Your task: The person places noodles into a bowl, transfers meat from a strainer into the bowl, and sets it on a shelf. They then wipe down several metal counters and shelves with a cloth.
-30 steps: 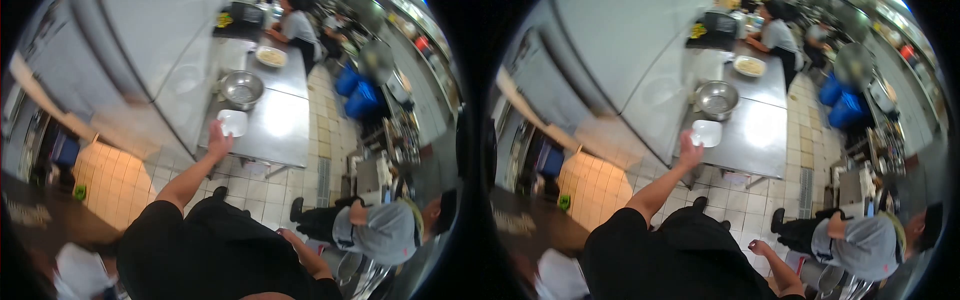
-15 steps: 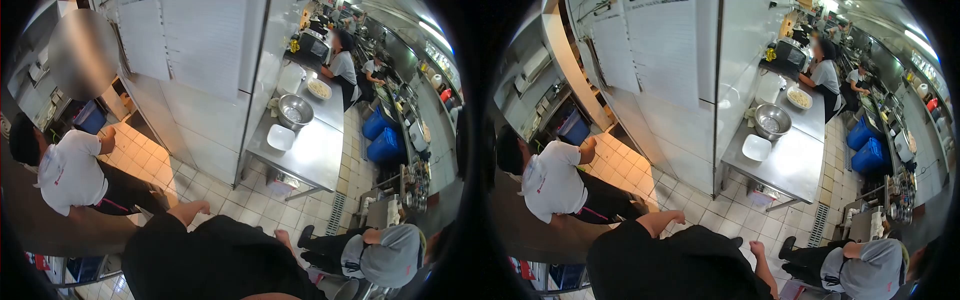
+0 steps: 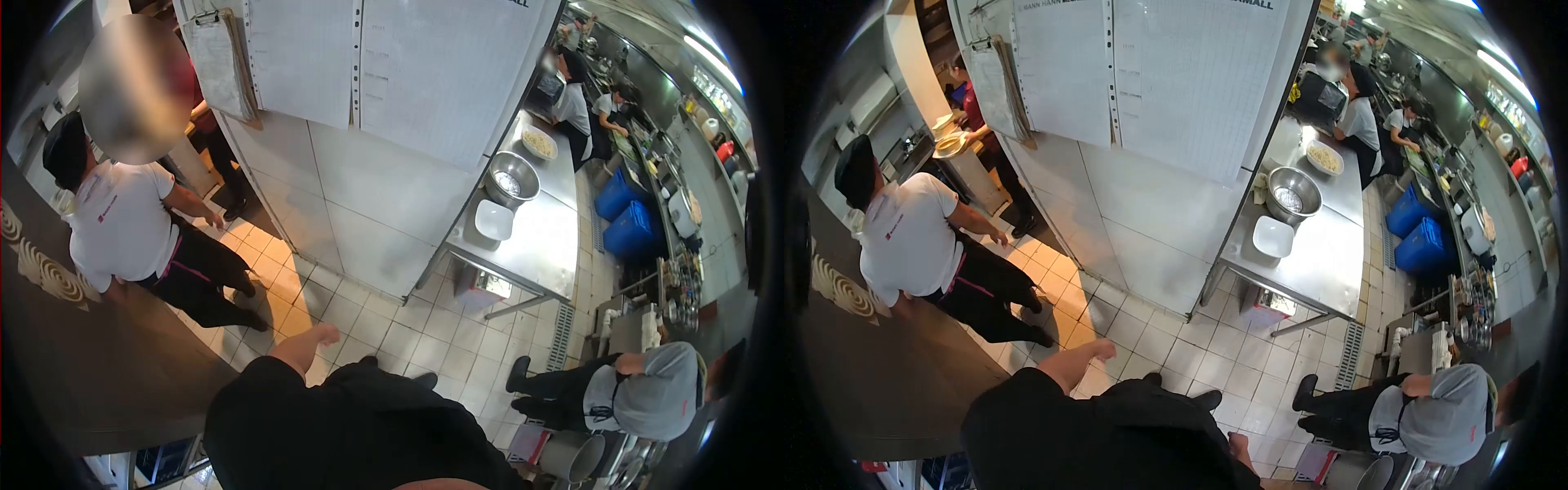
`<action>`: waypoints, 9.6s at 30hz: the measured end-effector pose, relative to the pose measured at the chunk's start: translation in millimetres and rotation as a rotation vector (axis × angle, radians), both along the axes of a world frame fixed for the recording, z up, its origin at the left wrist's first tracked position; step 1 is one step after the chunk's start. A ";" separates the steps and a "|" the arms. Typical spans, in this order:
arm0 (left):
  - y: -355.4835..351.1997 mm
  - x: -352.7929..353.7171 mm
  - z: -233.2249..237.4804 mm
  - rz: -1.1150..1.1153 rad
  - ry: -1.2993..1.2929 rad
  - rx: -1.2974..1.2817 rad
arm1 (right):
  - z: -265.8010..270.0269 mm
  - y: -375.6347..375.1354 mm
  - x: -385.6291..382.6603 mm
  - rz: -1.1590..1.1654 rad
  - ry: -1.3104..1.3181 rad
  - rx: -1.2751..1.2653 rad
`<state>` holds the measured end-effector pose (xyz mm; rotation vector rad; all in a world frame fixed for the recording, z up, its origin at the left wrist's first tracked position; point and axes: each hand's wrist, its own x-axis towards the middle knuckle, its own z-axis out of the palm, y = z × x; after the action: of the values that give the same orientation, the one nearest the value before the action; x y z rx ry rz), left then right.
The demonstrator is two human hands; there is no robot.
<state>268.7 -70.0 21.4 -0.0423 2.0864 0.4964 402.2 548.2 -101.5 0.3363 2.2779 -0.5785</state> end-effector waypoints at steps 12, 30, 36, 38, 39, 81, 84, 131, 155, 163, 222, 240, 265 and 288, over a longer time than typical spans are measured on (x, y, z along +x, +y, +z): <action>48.8 1.1 28.8 0.445 0.424 0.050 | 122.6 -28.7 -65.9 -0.492 -0.134 -0.259; 187.1 6.7 67.1 0.246 0.396 0.183 | 86.8 49.0 -48.1 -0.260 -0.339 -0.155; 170.3 8.6 81.4 0.382 0.480 0.094 | 100.3 53.0 -71.2 -0.322 -0.266 -0.209; 153.2 16.9 84.1 0.420 0.456 0.053 | 95.9 55.8 -81.9 -0.304 -0.230 -0.231; 144.4 22.4 81.2 0.439 0.454 0.039 | 109.6 48.9 -87.9 -0.311 -0.185 -0.211; 113.8 41.7 51.5 0.401 0.297 -0.001 | 79.3 10.6 -65.3 0.239 -0.048 -0.387; 114.4 42.1 51.2 0.400 0.305 0.001 | 107.3 12.9 -60.1 0.091 -0.112 -0.320; 295.4 -164.3 17.1 -0.140 0.196 0.026 | 108.3 146.1 -24.6 -0.607 -0.270 0.026; 324.7 -398.7 -72.3 -0.920 0.042 0.051 | 171.6 75.1 -205.9 -0.593 -0.123 -0.086; 344.9 -386.3 -96.7 -1.000 0.087 0.080 | 166.8 154.6 -224.2 -0.299 0.126 0.042; 342.8 -431.6 -99.3 -1.608 0.306 0.229 | 120.3 17.1 -183.4 -0.528 -0.036 -0.025; 413.8 -360.9 -0.4 -0.677 0.126 0.097 | 61.9 105.5 -144.3 -0.312 -0.151 -0.003; 412.9 -378.7 2.0 -0.696 0.137 0.079 | 97.7 123.1 -172.3 0.311 0.142 0.064; 395.9 -376.0 -47.2 -0.672 0.030 0.127 | 55.8 86.8 -141.9 -0.155 -0.022 -0.013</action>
<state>-107.3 326.0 -25.8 0.7182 1.9417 0.2112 260.3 635.1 -45.7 0.5138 2.2391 -0.6642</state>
